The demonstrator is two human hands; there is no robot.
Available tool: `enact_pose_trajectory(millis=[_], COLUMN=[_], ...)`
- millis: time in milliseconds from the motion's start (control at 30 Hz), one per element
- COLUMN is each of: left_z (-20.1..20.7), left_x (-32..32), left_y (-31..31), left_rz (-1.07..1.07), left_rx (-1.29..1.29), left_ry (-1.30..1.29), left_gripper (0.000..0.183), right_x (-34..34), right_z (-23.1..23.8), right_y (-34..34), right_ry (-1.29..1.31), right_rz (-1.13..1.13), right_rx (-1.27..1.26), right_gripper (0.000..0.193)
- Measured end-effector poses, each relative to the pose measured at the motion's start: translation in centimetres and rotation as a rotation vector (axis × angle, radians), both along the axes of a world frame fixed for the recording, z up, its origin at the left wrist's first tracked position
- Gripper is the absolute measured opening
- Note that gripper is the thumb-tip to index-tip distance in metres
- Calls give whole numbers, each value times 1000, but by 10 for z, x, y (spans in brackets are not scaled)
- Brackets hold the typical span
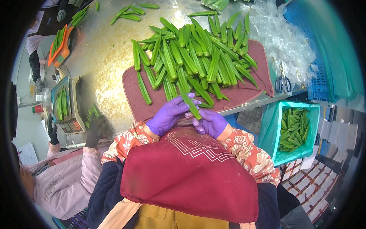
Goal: The person trims the tips of okra pods using shears and places the trimmed pieces into a plastic bag. The person repeatedly picks up okra, snips the ends, and collects the trimmed pods on a cutting board while coworkers also trim okra nearby.
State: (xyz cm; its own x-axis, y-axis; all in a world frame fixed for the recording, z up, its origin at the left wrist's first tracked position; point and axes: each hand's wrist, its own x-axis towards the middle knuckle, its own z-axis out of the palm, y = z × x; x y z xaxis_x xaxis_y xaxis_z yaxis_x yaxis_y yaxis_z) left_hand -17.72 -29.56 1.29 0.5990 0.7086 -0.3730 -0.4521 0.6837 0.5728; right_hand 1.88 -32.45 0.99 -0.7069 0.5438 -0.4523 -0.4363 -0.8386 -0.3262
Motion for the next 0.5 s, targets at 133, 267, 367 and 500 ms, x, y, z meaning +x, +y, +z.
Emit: enact_pose_trajectory(millis=[133, 267, 367, 500], left_z=[-12, -13, -10, -21], left_x=[-10, -44, -48, -38], left_y=[-2, 2, 0, -6], left_rz=[71, 247, 314, 242], left_rx=[-40, -104, -179, -180], left_ry=[17, 25, -38, -43], left_gripper=[42, 39, 39, 36], right_x=[-2, 23, 19, 16], right_z=[5, -24, -28, -39], right_y=[0, -1, 7, 9], right_ry=[-150, -1359, -1774, -1854], right_rz=[5, 17, 155, 264], right_rx=[-10, 804, 1152, 1212], right_gripper=[36, 28, 33, 34])
